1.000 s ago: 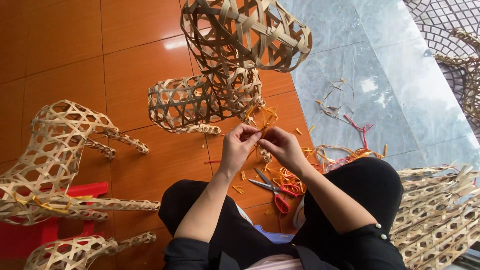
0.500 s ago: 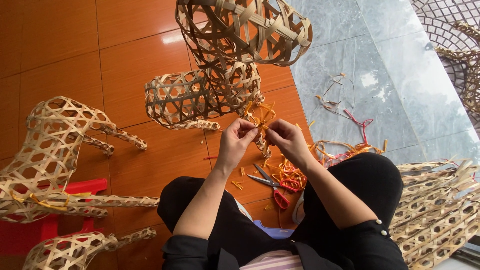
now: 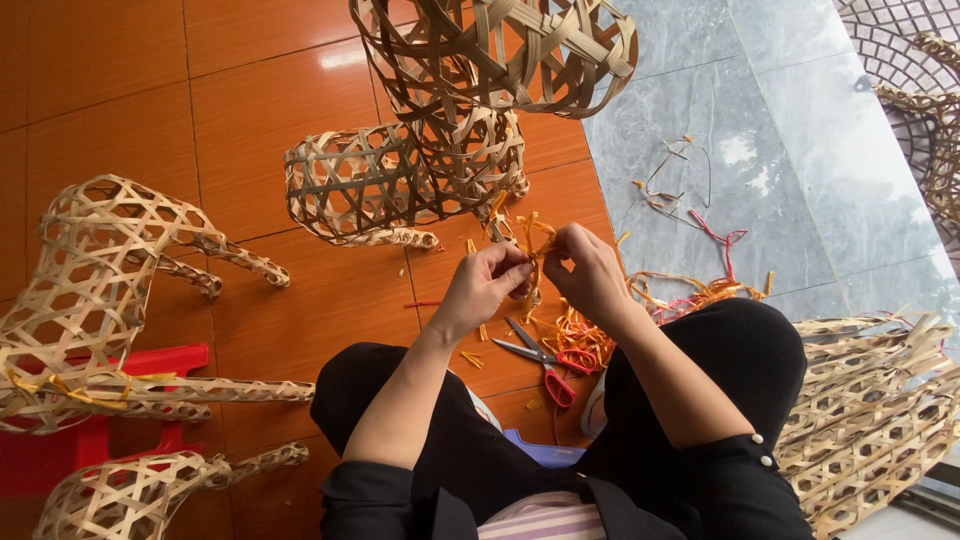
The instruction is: Assembling bamboo animal sculptures by tying strips with plastic ties and trimming with scissors
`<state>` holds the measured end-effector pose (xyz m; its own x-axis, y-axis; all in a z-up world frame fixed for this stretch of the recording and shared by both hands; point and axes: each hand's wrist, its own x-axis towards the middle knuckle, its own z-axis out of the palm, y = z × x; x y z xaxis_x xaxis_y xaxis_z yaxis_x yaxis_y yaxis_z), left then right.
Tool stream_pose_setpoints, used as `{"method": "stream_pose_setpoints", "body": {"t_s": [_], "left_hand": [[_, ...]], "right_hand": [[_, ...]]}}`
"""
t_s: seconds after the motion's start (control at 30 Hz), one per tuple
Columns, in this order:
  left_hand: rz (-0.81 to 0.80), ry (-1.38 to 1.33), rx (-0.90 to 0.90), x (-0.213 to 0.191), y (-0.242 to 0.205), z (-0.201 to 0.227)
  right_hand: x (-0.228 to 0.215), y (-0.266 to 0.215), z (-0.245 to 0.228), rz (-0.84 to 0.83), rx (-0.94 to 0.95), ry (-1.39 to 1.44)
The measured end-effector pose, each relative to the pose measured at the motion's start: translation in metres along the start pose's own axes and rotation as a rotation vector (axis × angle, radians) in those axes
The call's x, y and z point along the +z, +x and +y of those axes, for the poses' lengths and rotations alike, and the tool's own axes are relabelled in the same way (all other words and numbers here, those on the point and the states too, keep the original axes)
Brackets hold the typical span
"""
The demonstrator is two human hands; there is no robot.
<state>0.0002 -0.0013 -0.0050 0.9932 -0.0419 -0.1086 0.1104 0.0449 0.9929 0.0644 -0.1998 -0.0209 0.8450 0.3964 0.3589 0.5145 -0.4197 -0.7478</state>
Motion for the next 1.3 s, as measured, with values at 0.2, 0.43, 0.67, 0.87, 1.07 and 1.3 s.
{"method": "stream_pose_setpoints", "body": {"t_s": [0.2,0.43,0.67,0.87,1.07,1.3], "left_hand": [[-0.011,-0.137,0.004,0.004,0.005,-0.018],[-0.055,-0.123,0.016,0.004,-0.002,-0.008],[-0.185,-0.007,0.064,0.010,-0.015,-0.007],[-0.235,-0.028,0.046,0.022,-0.020,0.004],[-0.115,0.034,0.128,0.003,-0.012,0.008],[-0.007,0.040,0.082,-0.001,-0.003,-0.004]], "right_hand": [[0.019,0.009,0.062,0.112,-0.154,-0.121],[-0.020,0.025,0.065,0.203,-0.138,-0.192],[-0.070,0.037,0.112,0.448,0.144,-0.302],[-0.078,0.046,0.098,0.407,0.155,-0.328],[-0.103,0.035,0.094,0.214,0.095,-0.341],[-0.116,0.027,0.053,-0.064,0.095,1.543]]}}
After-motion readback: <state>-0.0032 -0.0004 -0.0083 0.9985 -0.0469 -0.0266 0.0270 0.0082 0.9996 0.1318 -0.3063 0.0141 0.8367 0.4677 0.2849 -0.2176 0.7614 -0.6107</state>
